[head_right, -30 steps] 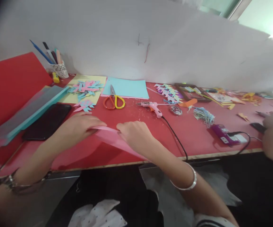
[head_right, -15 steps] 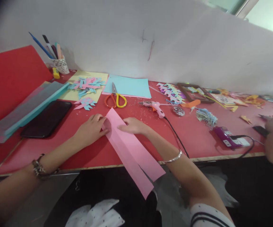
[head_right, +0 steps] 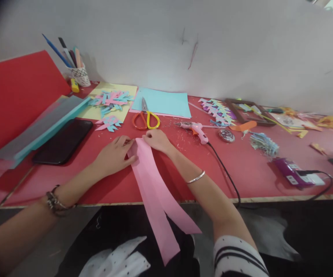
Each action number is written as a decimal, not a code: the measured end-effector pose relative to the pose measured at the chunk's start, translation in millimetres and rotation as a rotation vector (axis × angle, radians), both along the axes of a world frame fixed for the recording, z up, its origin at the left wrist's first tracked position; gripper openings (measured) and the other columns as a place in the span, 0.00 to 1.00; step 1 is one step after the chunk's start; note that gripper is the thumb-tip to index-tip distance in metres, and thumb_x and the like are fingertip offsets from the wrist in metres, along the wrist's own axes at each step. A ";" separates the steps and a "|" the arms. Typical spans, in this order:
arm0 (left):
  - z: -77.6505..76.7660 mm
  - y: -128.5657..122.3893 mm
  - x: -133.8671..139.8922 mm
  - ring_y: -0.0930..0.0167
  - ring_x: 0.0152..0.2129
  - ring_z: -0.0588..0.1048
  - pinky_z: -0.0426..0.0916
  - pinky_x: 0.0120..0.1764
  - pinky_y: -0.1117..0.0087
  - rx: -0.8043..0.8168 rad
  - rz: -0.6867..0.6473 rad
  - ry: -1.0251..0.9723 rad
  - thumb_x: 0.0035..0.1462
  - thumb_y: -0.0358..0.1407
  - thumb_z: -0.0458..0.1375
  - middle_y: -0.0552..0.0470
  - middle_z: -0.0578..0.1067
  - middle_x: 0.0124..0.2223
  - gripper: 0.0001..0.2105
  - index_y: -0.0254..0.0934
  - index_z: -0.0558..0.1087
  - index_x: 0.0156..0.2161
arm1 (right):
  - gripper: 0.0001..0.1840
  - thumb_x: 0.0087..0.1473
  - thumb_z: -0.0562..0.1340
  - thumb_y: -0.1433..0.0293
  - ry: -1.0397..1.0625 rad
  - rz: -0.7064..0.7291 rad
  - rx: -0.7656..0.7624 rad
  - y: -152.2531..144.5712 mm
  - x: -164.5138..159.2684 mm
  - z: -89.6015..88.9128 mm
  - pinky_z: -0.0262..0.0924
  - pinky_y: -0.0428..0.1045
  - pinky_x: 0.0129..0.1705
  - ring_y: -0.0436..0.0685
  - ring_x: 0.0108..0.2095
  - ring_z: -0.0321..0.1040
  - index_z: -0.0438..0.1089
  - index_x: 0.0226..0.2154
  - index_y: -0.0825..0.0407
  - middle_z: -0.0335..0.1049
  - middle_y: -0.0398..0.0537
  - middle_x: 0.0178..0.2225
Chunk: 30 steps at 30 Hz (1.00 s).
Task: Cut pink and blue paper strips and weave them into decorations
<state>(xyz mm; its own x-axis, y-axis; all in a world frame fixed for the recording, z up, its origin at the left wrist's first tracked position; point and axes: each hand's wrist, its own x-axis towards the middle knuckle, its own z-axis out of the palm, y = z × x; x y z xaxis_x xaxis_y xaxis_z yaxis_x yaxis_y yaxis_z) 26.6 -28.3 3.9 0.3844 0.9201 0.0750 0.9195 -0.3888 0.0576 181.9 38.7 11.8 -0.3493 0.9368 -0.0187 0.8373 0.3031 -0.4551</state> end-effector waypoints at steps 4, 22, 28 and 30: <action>-0.1 -2.7 4.4 0.62 0.43 0.66 0.63 0.41 0.66 0.045 0.002 0.072 0.57 0.41 0.46 0.42 0.67 0.43 0.21 0.30 0.61 0.52 | 0.14 0.51 0.53 0.68 -0.042 0.002 0.071 -7.9 1.0 -6.4 0.41 0.45 0.26 0.48 0.24 0.52 0.58 0.17 0.53 0.58 0.42 0.22; -3.0 -19.2 14.4 0.61 0.48 0.62 0.65 0.41 0.65 0.041 0.022 0.092 0.58 0.39 0.44 0.40 0.64 0.52 0.22 0.31 0.57 0.56 | 0.12 0.53 0.53 0.67 -0.138 -0.061 0.167 -22.4 10.2 -9.3 0.45 0.45 0.28 0.50 0.27 0.58 0.63 0.21 0.53 0.62 0.44 0.26; -3.5 -22.8 15.8 0.60 0.47 0.62 0.64 0.43 0.63 0.041 0.024 0.114 0.59 0.40 0.43 0.39 0.63 0.53 0.23 0.30 0.56 0.57 | 0.19 0.50 0.55 0.64 0.003 -0.113 0.023 -30.2 14.8 -4.0 0.42 0.46 0.30 0.48 0.27 0.57 0.55 0.14 0.54 0.58 0.40 0.24; -3.1 -22.3 15.4 0.60 0.47 0.62 0.65 0.43 0.63 0.039 0.029 0.114 0.59 0.40 0.43 0.39 0.63 0.53 0.23 0.31 0.56 0.57 | 0.17 0.50 0.55 0.66 0.010 -0.101 0.025 -34.1 15.7 -3.4 0.40 0.46 0.31 0.49 0.29 0.58 0.55 0.15 0.55 0.59 0.40 0.26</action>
<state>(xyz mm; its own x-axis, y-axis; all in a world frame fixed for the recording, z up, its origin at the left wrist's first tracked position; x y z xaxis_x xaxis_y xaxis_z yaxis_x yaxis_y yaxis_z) 42.0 -50.6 0.8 0.3654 0.9283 0.0683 0.9303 -0.3616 -0.0622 197.6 4.6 8.4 -0.2534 0.9673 0.0077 0.8597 0.2289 -0.4566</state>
